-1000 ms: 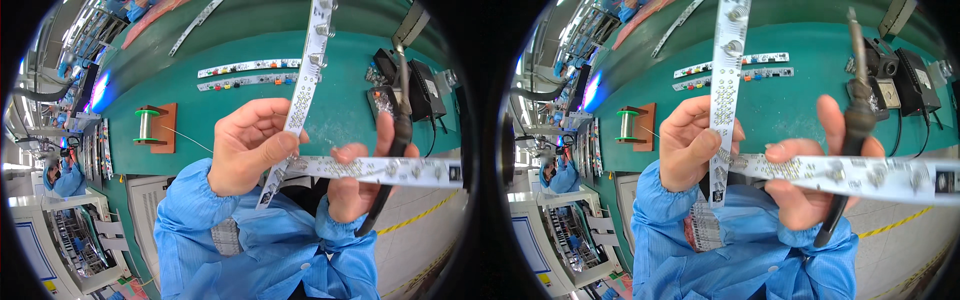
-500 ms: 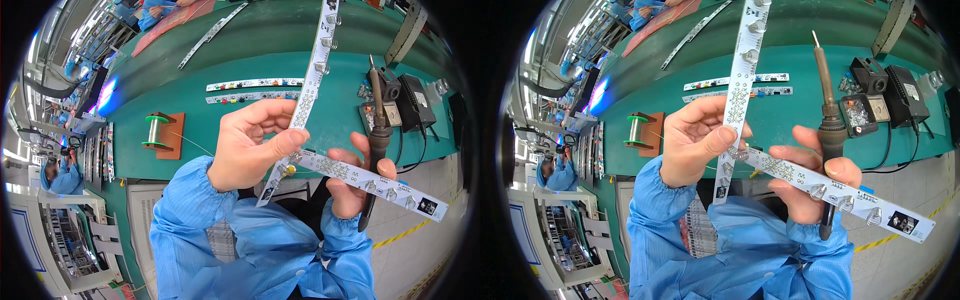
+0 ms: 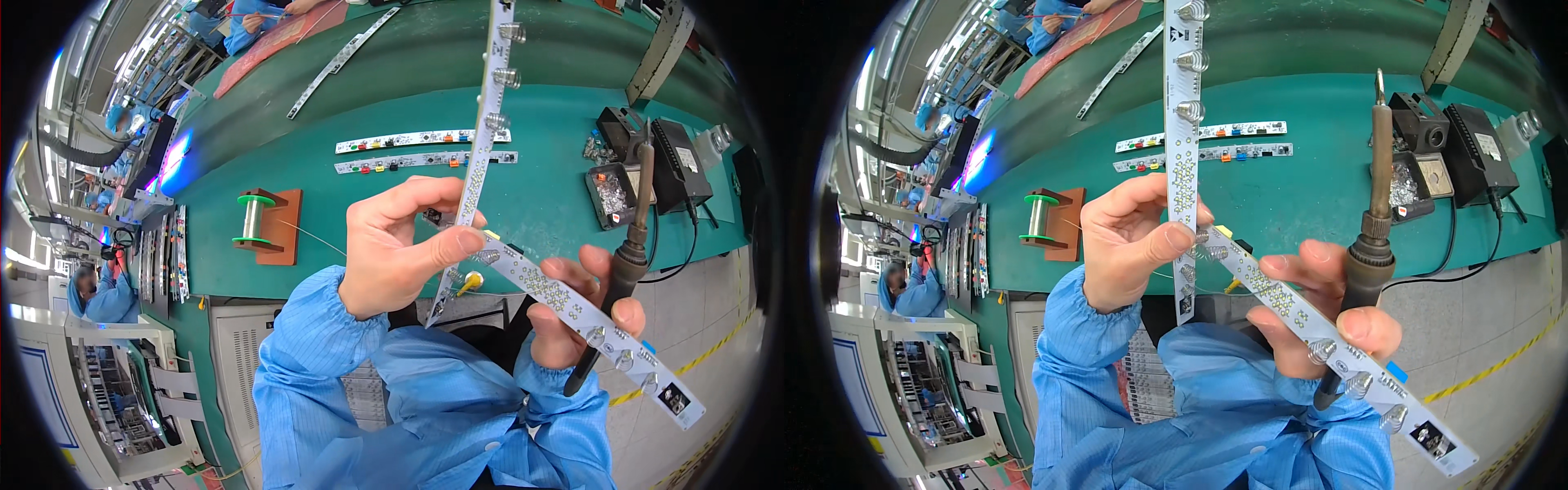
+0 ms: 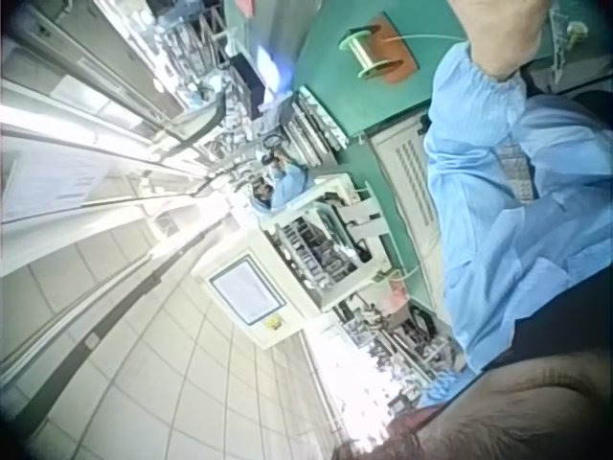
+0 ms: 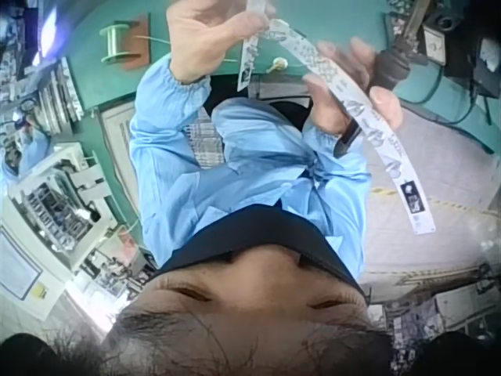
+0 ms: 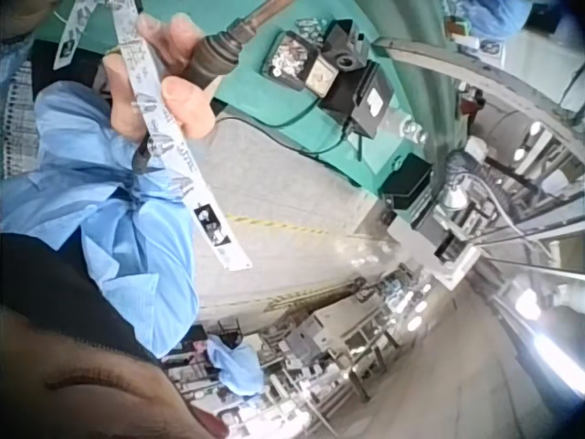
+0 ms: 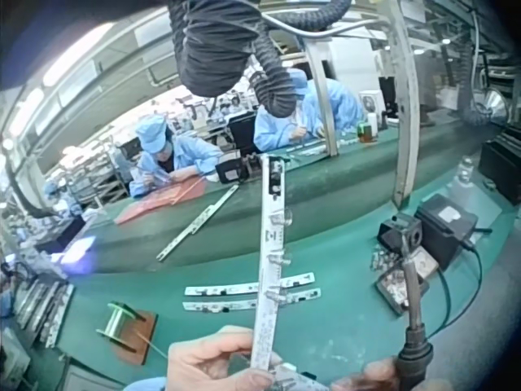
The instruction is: Soldering components onto LED light strips at a manufacturing station.
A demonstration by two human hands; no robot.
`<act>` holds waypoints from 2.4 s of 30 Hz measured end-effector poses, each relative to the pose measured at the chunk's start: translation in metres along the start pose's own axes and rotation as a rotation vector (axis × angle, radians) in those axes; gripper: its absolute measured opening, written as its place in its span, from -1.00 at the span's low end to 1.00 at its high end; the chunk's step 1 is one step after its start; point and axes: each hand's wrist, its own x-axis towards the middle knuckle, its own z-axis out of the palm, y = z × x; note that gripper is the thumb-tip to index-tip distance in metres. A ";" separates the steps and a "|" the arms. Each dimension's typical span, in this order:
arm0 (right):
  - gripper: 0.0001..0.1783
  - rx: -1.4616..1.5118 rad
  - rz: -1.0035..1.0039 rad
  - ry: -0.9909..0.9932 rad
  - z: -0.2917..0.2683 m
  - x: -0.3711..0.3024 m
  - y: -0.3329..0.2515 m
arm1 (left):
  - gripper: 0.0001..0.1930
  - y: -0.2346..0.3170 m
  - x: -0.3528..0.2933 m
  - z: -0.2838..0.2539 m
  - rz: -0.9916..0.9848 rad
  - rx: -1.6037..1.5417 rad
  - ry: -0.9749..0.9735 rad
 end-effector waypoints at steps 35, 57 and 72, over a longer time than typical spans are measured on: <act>-0.24 -0.044 -0.070 0.001 0.023 0.014 0.005 | -0.75 -0.011 0.014 0.002 0.072 0.420 -0.046; -0.25 -0.061 -0.132 0.003 0.020 0.006 0.001 | -0.74 -0.021 0.018 -0.001 0.074 0.477 0.070; -0.26 -0.073 -0.178 0.007 0.026 0.013 0.004 | -0.74 -0.018 0.017 -0.001 0.002 0.315 0.081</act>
